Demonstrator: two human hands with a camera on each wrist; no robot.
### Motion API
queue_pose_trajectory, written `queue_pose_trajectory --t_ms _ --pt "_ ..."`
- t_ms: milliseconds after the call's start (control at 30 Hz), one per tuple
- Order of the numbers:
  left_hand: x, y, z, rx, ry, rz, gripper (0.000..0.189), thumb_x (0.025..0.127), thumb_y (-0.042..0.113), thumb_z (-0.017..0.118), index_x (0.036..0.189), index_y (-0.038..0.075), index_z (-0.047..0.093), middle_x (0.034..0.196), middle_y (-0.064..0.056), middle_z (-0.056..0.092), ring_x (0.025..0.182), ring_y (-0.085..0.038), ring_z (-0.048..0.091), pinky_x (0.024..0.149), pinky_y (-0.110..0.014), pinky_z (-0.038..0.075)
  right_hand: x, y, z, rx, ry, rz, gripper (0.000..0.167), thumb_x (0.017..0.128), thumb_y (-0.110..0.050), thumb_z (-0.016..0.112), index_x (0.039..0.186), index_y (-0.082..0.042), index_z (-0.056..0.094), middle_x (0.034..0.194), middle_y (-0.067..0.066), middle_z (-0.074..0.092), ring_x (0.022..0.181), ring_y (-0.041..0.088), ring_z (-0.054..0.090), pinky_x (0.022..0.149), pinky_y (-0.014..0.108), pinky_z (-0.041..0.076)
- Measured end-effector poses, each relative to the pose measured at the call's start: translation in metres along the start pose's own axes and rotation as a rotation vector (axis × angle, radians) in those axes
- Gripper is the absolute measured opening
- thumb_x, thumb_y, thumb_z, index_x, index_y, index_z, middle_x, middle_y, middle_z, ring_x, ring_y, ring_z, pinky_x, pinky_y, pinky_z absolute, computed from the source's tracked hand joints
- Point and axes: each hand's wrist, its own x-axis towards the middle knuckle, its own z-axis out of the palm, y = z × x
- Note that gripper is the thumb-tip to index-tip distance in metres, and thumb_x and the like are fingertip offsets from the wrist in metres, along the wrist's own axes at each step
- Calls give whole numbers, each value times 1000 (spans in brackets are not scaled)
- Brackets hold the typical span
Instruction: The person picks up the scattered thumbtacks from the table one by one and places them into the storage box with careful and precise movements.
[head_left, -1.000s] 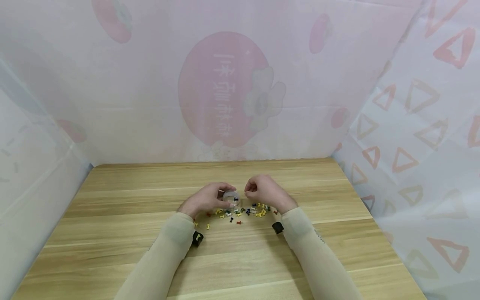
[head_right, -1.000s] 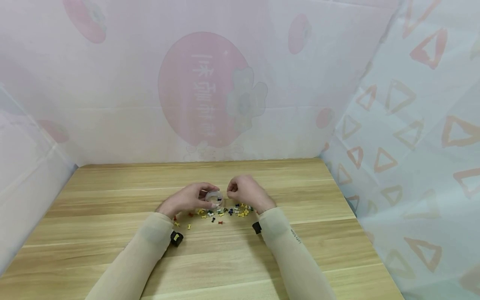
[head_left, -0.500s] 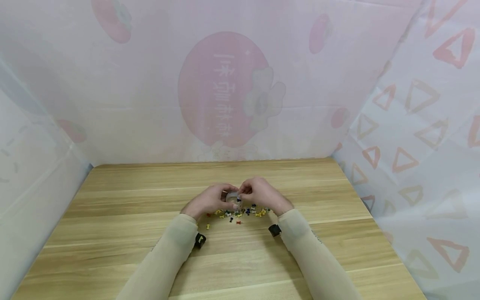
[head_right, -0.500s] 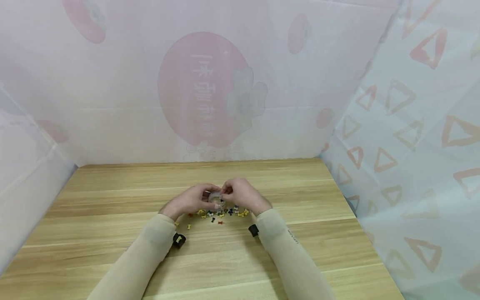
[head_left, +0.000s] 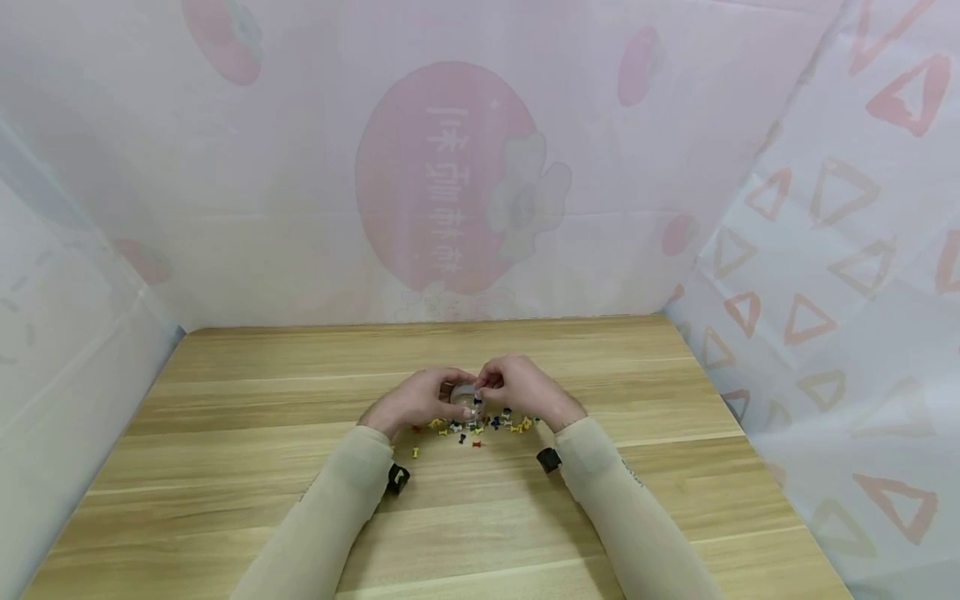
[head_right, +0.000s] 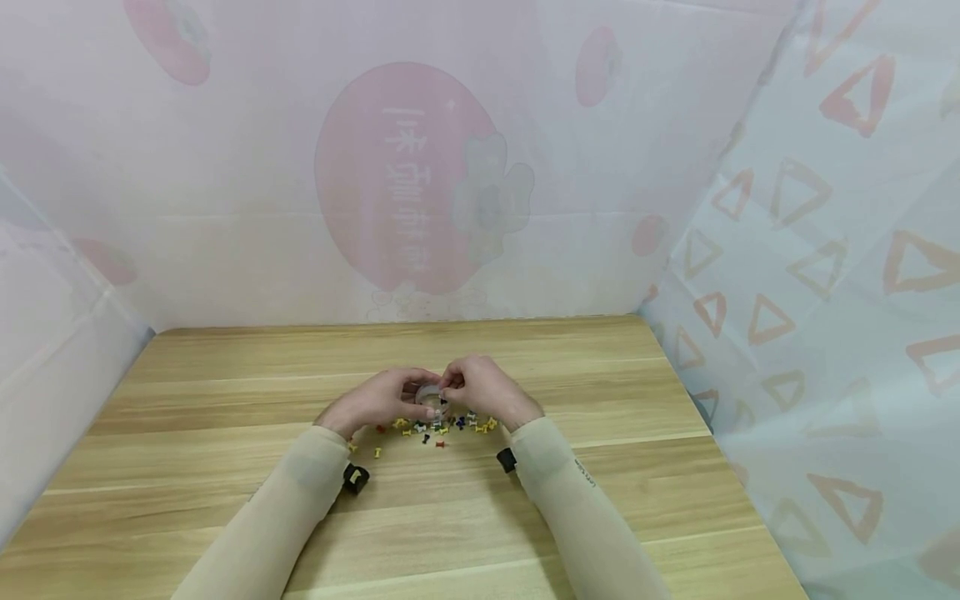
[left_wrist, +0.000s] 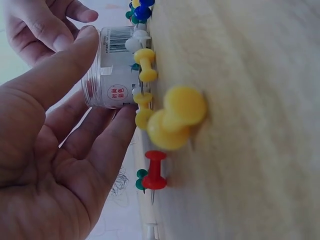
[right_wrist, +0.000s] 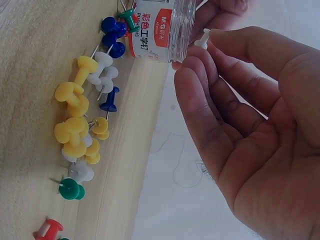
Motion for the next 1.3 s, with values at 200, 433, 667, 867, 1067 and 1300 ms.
queue_pose_trajectory --t_ms 200,433,667,867,1067,1300 --pt "1 0 -2 -9 -7 1 64 106 26 92 164 13 68 139 -12 80 101 -20 64 90 -37 53 0 -1 -2 -6 -5 11 12 113 -9 77 119 -8 87 111 6 87 93 11 76 91 33 67" --pt "1 0 -1 4 -7 14 62 106 25 91 162 12 69 147 -12 80 112 -20 72 98 -40 60 0 -1 -2 -17 -5 9 12 113 -9 77 119 -7 87 111 6 88 93 11 77 91 33 68" --pt "0 -1 0 18 -2 7 62 106 28 92 162 14 69 149 -11 79 115 -22 72 100 -43 61 1 0 -1 -17 -7 11 11 112 -8 79 118 -7 87 109 5 87 92 12 77 91 34 68" --pt "0 -1 0 -10 -4 22 61 106 25 91 161 10 69 154 -15 77 132 -31 77 111 -50 64 0 3 -3 -11 -23 16 12 112 -10 80 121 -5 87 111 6 87 94 12 78 93 35 68" --pt "-1 -1 1 -16 -1 27 62 105 20 91 162 7 68 156 -18 76 137 -34 76 111 -50 64 -7 7 -13 -14 -29 28 13 111 -11 80 121 -5 86 112 6 87 97 15 79 95 39 69" --pt "-1 1 1 -33 2 12 64 105 18 92 163 6 67 156 -17 76 141 -35 74 111 -49 63 -19 20 -29 -105 -63 51 14 112 -14 80 122 -5 85 111 5 85 96 13 75 97 41 68"
